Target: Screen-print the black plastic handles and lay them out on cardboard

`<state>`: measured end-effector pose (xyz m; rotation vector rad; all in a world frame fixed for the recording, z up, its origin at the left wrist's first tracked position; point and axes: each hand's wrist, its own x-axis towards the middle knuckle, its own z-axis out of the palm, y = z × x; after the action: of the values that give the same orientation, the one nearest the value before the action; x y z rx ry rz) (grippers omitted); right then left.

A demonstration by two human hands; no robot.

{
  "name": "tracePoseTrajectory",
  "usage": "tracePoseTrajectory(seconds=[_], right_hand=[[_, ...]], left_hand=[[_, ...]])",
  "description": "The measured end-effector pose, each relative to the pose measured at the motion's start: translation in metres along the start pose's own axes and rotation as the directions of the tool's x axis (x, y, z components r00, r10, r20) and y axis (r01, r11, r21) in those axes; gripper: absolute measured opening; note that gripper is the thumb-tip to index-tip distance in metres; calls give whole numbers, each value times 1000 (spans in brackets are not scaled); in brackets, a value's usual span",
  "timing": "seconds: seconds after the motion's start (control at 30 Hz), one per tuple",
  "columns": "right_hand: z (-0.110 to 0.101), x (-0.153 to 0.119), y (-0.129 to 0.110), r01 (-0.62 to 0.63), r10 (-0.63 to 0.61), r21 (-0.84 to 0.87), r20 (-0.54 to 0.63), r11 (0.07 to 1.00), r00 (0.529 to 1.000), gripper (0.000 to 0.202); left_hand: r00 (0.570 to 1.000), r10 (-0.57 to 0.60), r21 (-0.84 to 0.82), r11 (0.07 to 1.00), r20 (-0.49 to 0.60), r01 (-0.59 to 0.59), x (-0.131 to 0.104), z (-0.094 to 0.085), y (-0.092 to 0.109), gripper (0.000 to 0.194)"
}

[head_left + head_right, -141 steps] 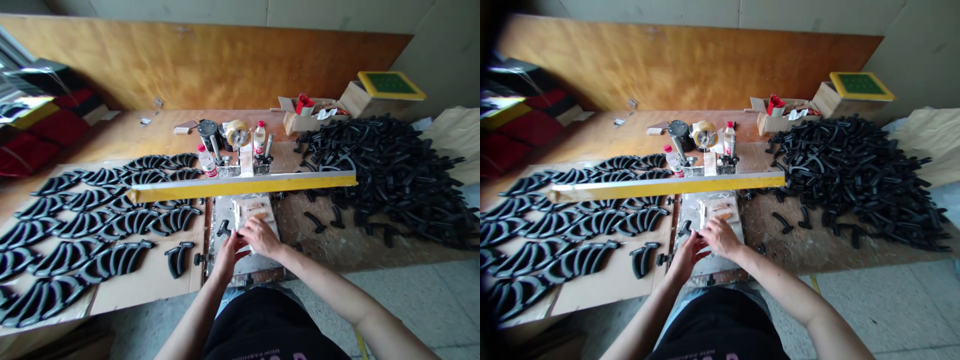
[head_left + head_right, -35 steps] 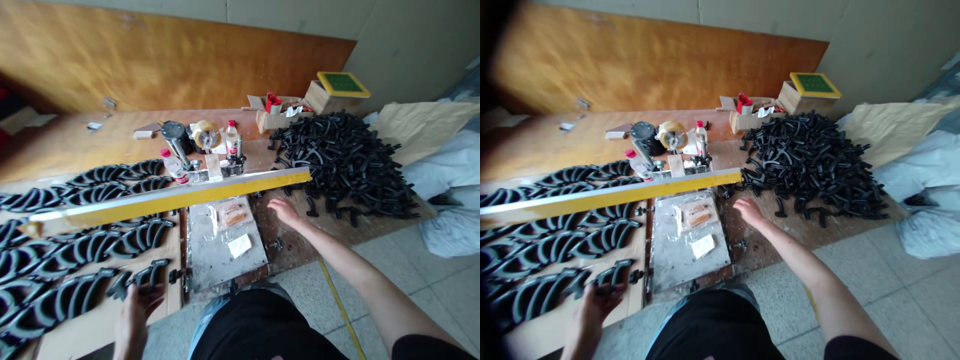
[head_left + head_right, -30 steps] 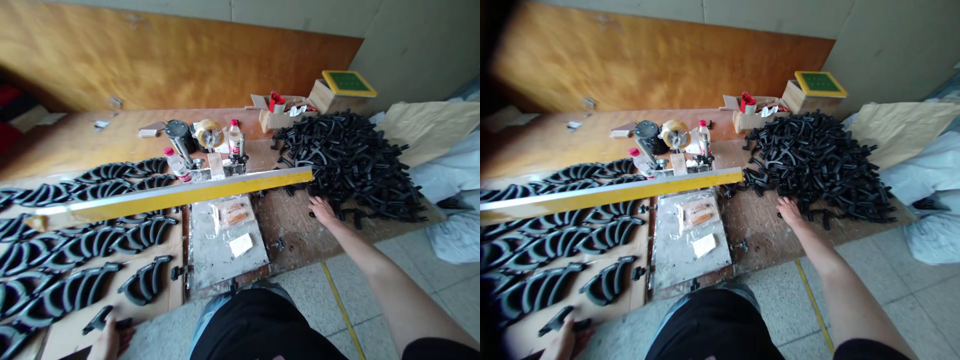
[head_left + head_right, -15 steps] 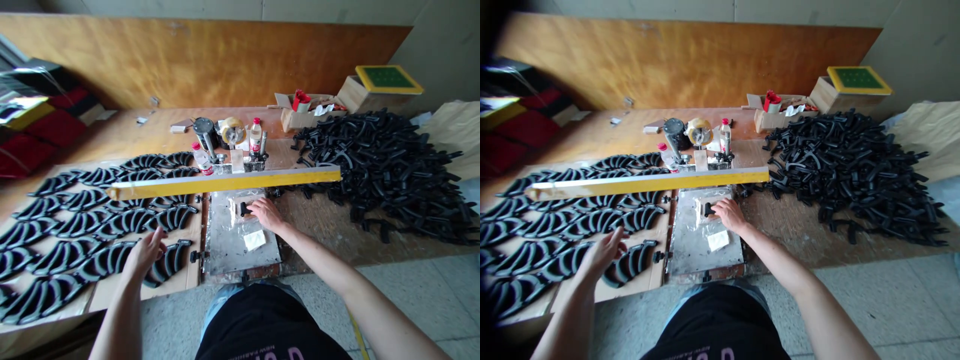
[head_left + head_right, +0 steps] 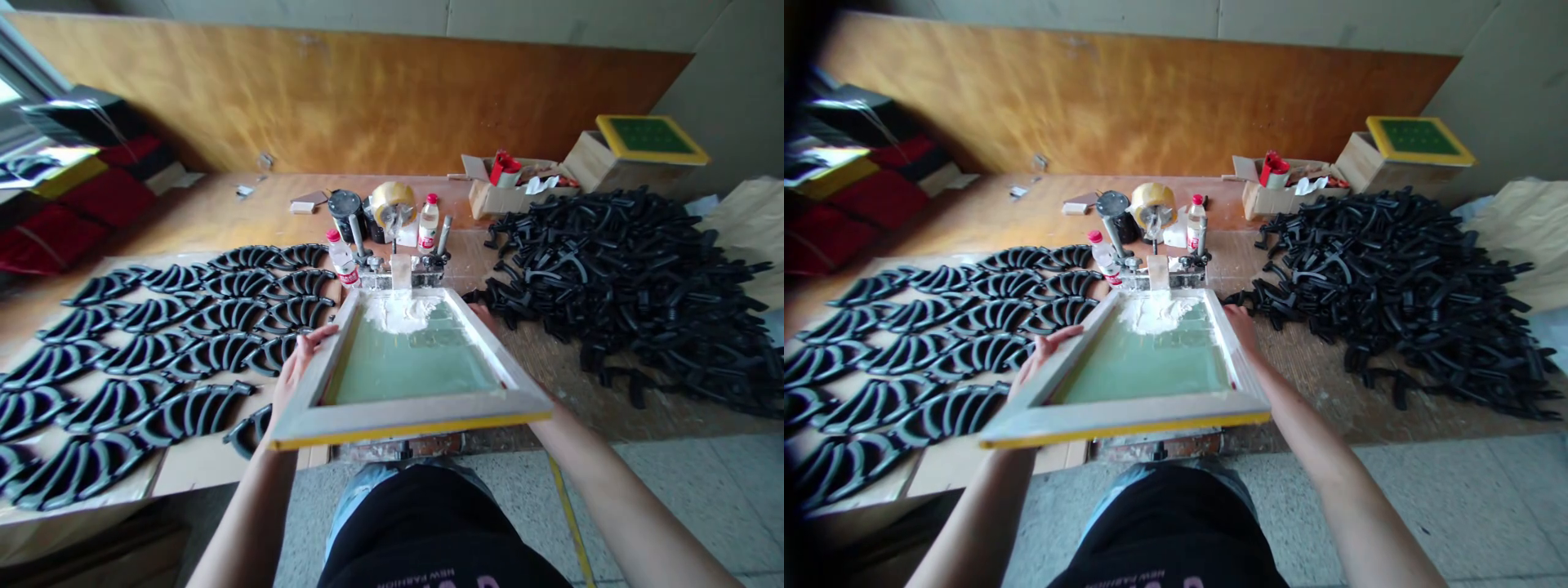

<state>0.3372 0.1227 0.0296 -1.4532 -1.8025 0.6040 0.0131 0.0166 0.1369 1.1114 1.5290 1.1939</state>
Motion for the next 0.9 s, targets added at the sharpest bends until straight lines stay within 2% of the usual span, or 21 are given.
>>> tracePoseTrajectory(seconds=[0.07,0.13,0.17,0.23,0.27,0.37,0.43,0.5,0.6,0.63,0.67,0.7,0.73,0.83,0.9], right_hand=[[-16,21,1,-1,-13,-135,-106,991,994,29],[-15,42,-14,96,-138,-269,-143,958,980,36],[-9,52,-26,182,-228,-314,-116,932,967,44],[12,68,-52,349,-375,-356,-2,867,927,53],[24,73,-64,396,-403,-374,62,839,913,50],[53,73,-83,419,-335,-438,257,795,906,24],[59,60,-84,442,-296,-461,355,770,887,9],[54,41,-80,545,-351,-415,457,729,817,8],[33,20,-75,725,-490,-231,601,649,631,15],[27,18,-75,753,-517,-170,631,635,578,15],[22,18,-76,762,-528,-125,650,635,547,13],[20,20,-76,753,-526,-105,653,649,544,11],[20,23,-77,732,-517,-110,638,672,571,10],[32,21,-72,675,-509,-190,522,713,685,13],[39,10,-65,688,-549,-205,465,696,694,19]], left_hand=[[994,-109,109,989,27,105,-12,-4,-25,67],[985,-172,132,977,17,168,-17,-2,-54,69],[979,-203,115,973,10,200,-18,0,-69,72],[965,-260,87,962,9,259,-15,5,-95,79],[961,-276,88,958,12,274,-12,6,-106,80],[961,-274,126,955,20,270,-7,8,-124,73],[963,-271,154,952,16,265,-5,7,-127,69],[964,-267,161,951,10,262,-6,6,-126,64],[966,-257,121,959,5,255,-8,8,-124,58],[967,-256,109,961,5,254,-8,8,-123,57],[967,-254,100,963,6,252,-8,9,-122,57],[968,-252,94,964,6,250,-9,9,-121,57],[967,-253,94,963,4,251,-9,9,-120,57],[959,-283,99,955,7,280,-9,8,-116,65],[949,-314,105,945,13,311,-10,6,-114,72]])
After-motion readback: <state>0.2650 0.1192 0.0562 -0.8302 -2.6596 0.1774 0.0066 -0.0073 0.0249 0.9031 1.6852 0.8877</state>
